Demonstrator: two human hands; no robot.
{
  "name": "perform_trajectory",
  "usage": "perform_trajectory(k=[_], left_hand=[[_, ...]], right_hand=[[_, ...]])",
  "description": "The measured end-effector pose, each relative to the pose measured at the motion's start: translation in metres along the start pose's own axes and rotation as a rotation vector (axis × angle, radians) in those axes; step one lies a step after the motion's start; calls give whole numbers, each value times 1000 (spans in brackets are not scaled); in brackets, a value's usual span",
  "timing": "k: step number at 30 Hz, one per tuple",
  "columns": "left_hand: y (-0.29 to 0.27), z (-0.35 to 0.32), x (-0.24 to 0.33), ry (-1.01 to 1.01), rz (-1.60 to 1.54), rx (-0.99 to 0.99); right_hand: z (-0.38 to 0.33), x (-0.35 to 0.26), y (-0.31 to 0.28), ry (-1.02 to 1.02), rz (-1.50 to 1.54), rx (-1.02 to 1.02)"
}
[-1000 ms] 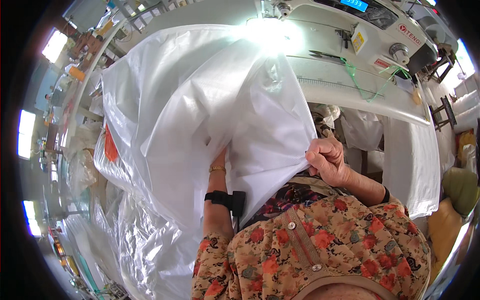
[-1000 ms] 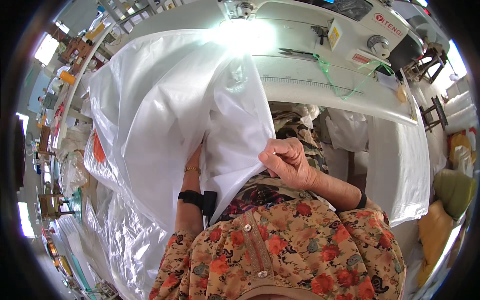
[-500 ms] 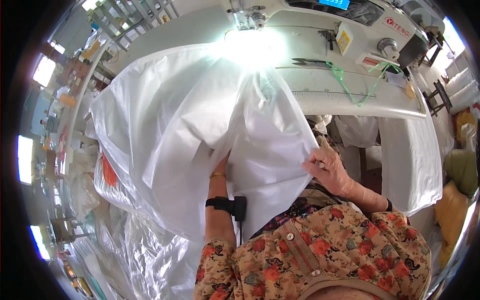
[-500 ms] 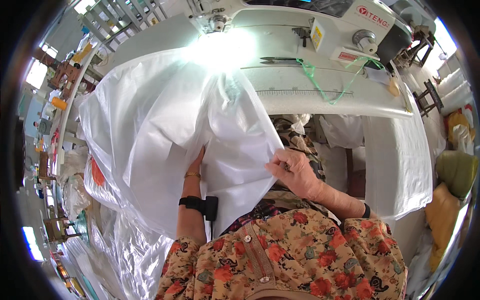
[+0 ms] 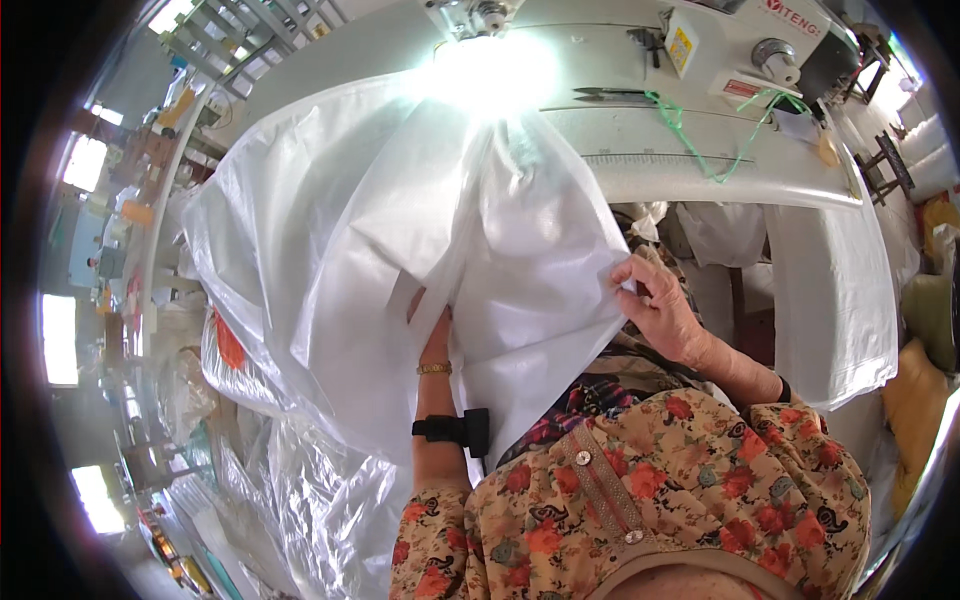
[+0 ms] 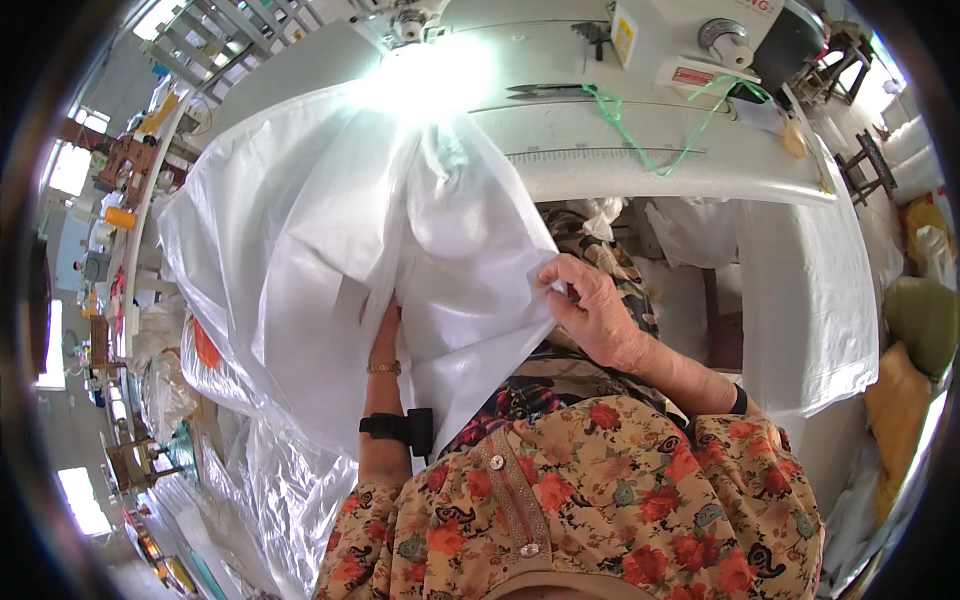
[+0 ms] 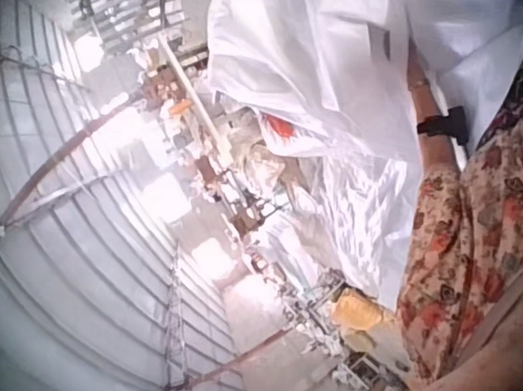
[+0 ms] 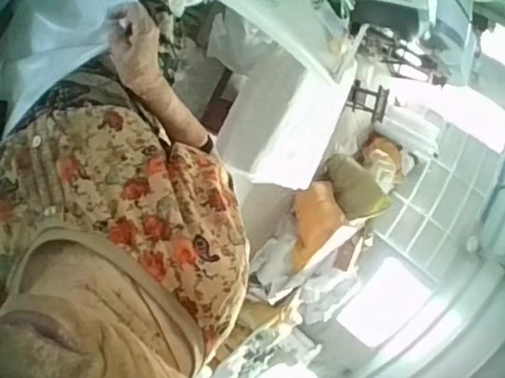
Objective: The person is using an industrial sewing machine to sew seams on large white plastic or synthetic fabric sheets.
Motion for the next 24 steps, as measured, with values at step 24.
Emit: perform_trajectory(k=[24], left_hand=[[-72,-2,-18,95,119,160]], right_hand=[[8,-8,22,54,261,-181]])
Point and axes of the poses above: each hand's wrist, its own z-axis towards the middle knuckle, its own y-axis out of the palm, x = y × z, the point moved 2 cm from there along z, towards the middle knuckle, and after that the axes turned 12 degrees about y, right-handed, at the moved point
